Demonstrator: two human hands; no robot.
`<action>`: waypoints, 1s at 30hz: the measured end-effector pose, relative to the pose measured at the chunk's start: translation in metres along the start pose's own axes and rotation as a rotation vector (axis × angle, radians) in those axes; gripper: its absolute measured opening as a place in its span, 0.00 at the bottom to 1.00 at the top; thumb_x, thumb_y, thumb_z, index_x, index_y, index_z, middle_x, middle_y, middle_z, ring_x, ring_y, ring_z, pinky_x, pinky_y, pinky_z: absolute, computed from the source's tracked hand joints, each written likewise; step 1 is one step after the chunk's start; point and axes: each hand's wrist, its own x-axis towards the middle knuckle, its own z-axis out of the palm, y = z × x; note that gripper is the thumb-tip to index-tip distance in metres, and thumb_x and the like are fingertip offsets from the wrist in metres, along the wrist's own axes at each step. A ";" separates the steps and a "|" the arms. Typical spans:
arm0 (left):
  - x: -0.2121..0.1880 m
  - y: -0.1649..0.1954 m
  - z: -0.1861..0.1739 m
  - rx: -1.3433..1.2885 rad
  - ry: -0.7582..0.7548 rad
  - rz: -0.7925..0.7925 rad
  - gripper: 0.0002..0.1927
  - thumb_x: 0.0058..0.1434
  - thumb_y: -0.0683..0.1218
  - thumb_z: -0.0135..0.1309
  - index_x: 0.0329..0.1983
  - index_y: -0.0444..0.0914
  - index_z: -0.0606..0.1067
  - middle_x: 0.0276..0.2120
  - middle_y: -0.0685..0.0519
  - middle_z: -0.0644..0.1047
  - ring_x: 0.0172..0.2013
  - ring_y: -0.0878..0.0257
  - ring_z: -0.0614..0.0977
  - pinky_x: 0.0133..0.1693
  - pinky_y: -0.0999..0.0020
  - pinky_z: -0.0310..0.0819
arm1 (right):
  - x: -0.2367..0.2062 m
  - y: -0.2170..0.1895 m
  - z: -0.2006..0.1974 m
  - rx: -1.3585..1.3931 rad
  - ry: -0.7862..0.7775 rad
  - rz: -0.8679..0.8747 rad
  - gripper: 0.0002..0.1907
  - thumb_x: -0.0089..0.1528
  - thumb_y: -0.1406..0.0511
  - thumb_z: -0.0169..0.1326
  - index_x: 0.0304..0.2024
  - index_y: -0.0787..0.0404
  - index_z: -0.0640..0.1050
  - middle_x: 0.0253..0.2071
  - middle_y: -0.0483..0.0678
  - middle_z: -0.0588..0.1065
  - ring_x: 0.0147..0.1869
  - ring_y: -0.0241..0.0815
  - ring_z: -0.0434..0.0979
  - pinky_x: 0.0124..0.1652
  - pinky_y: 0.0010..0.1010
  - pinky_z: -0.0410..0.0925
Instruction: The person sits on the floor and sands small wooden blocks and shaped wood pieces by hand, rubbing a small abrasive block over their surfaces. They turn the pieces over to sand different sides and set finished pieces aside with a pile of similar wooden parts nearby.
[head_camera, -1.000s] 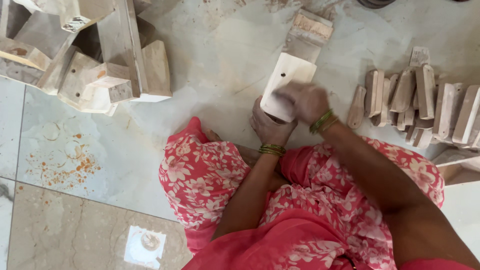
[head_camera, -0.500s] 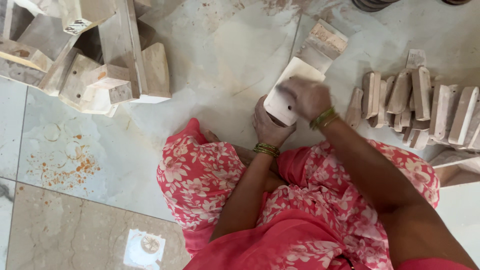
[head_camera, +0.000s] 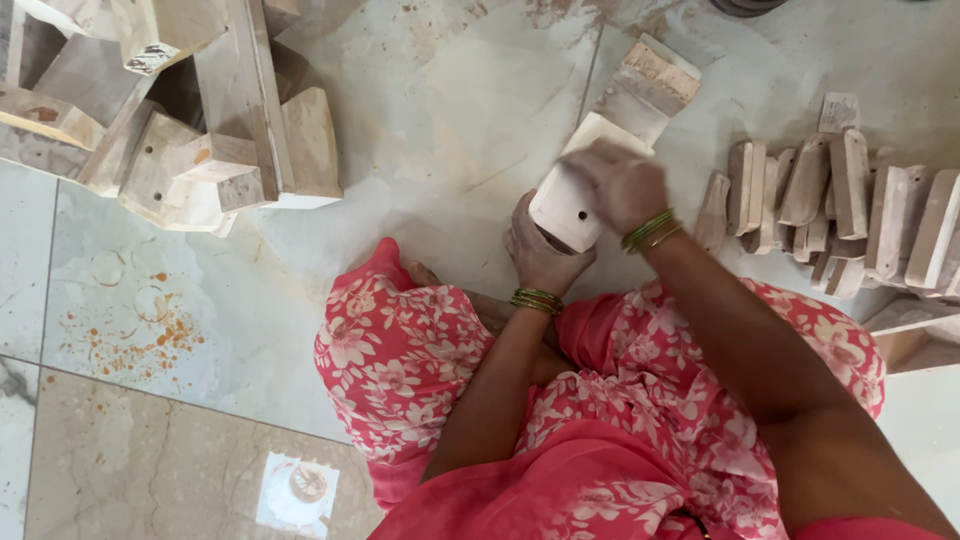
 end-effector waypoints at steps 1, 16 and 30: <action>0.000 0.000 0.000 -0.003 -0.001 -0.002 0.62 0.33 0.54 0.73 0.73 0.40 0.55 0.65 0.47 0.67 0.65 0.49 0.69 0.68 0.48 0.54 | 0.005 0.008 -0.006 -0.016 0.026 0.064 0.06 0.71 0.56 0.56 0.45 0.45 0.83 0.44 0.40 0.82 0.38 0.41 0.82 0.34 0.35 0.74; 0.001 0.000 0.002 0.011 0.014 -0.013 0.62 0.33 0.54 0.72 0.72 0.41 0.55 0.65 0.47 0.67 0.64 0.49 0.70 0.68 0.46 0.53 | 0.010 0.015 -0.014 0.027 0.029 0.172 0.06 0.70 0.58 0.59 0.46 0.49 0.83 0.42 0.45 0.81 0.38 0.46 0.82 0.36 0.38 0.73; 0.002 -0.003 0.003 0.016 0.018 -0.009 0.62 0.33 0.54 0.71 0.72 0.41 0.55 0.64 0.47 0.67 0.65 0.49 0.69 0.67 0.44 0.53 | 0.013 0.008 -0.022 0.068 -0.007 0.182 0.09 0.69 0.57 0.60 0.44 0.53 0.83 0.41 0.47 0.80 0.38 0.52 0.81 0.36 0.41 0.73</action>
